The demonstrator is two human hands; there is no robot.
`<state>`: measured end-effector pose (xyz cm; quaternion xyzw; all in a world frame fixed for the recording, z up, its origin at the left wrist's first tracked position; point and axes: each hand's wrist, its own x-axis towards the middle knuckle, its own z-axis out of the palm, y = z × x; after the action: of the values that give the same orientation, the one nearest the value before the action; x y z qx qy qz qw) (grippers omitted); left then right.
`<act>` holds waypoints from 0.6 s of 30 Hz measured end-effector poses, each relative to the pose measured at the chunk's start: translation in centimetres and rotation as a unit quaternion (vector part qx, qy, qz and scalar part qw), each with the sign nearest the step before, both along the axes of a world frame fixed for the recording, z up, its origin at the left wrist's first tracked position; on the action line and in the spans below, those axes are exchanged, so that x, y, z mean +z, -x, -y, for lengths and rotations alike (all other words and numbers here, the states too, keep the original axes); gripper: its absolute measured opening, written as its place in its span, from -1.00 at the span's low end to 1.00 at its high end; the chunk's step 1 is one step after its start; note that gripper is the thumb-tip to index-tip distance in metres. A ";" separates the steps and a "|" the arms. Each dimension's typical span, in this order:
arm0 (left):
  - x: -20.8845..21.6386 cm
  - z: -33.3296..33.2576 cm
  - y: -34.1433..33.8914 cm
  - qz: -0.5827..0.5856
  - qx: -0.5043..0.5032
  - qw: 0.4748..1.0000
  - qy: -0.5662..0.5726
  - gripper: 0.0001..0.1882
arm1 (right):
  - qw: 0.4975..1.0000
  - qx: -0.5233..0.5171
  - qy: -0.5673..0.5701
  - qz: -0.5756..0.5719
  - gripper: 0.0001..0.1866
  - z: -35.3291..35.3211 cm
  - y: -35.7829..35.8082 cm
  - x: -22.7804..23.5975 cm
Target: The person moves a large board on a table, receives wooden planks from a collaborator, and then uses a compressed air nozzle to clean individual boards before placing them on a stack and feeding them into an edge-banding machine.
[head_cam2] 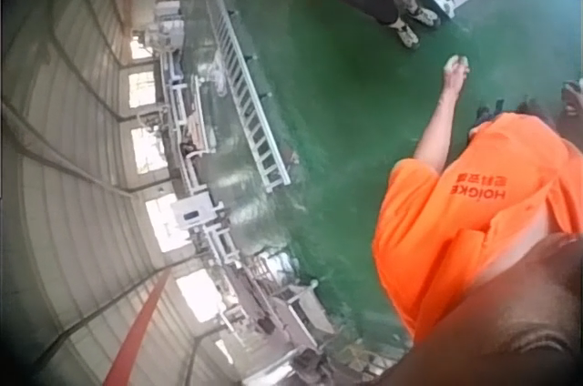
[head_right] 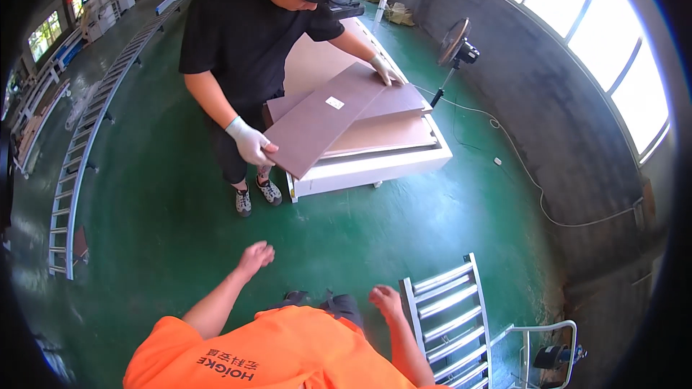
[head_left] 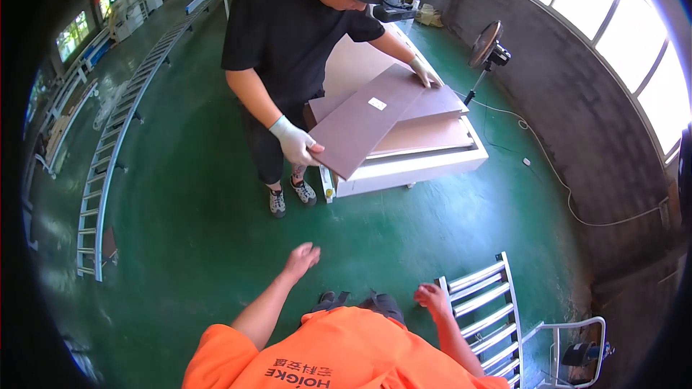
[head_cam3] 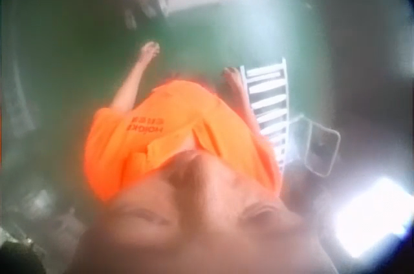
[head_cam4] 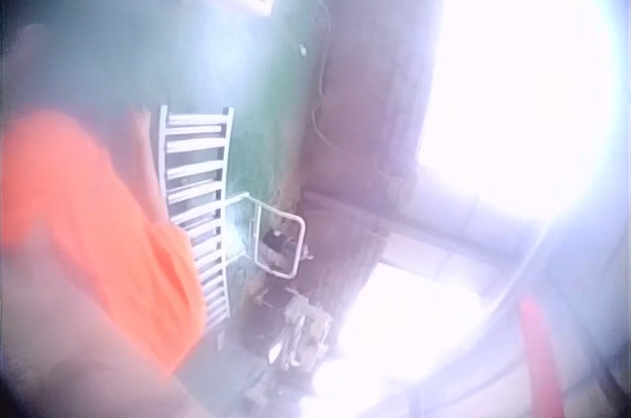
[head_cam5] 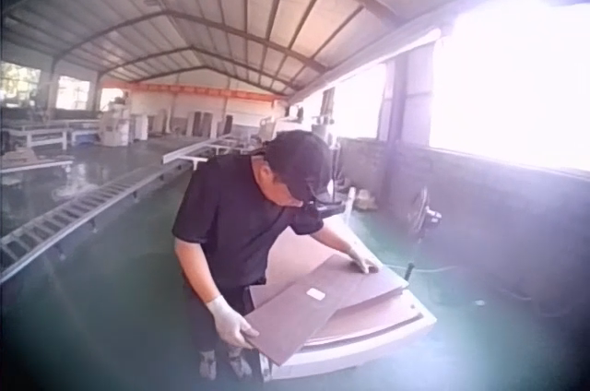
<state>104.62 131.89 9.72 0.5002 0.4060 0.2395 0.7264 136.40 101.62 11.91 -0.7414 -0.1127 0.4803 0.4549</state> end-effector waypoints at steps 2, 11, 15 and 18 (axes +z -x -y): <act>5.8 -4.5 -7.3 0.004 0.034 0.998 0.056 -0.18 | 0.999 0.006 -0.030 0.015 -0.64 -6.5 -5.3 0.7; 9.6 -13.8 -21.9 0.131 0.315 0.935 0.097 -0.60 | 0.969 0.133 -0.172 -0.114 -0.42 -40.5 -19.3 8.2; 11.3 -11.8 -23.4 0.084 0.292 0.946 0.112 -0.61 | 0.950 0.127 -0.158 -0.238 -0.43 -48.8 -23.9 7.1; 12.7 -7.5 -23.8 0.059 0.310 0.942 0.119 -0.60 | 0.915 0.134 -0.117 -0.362 -0.43 -50.7 -25.2 5.7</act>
<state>128.44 139.39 22.46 0.2449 0.5227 0.4319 0.6931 161.62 152.29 17.57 -0.4367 -0.0941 0.7554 0.4794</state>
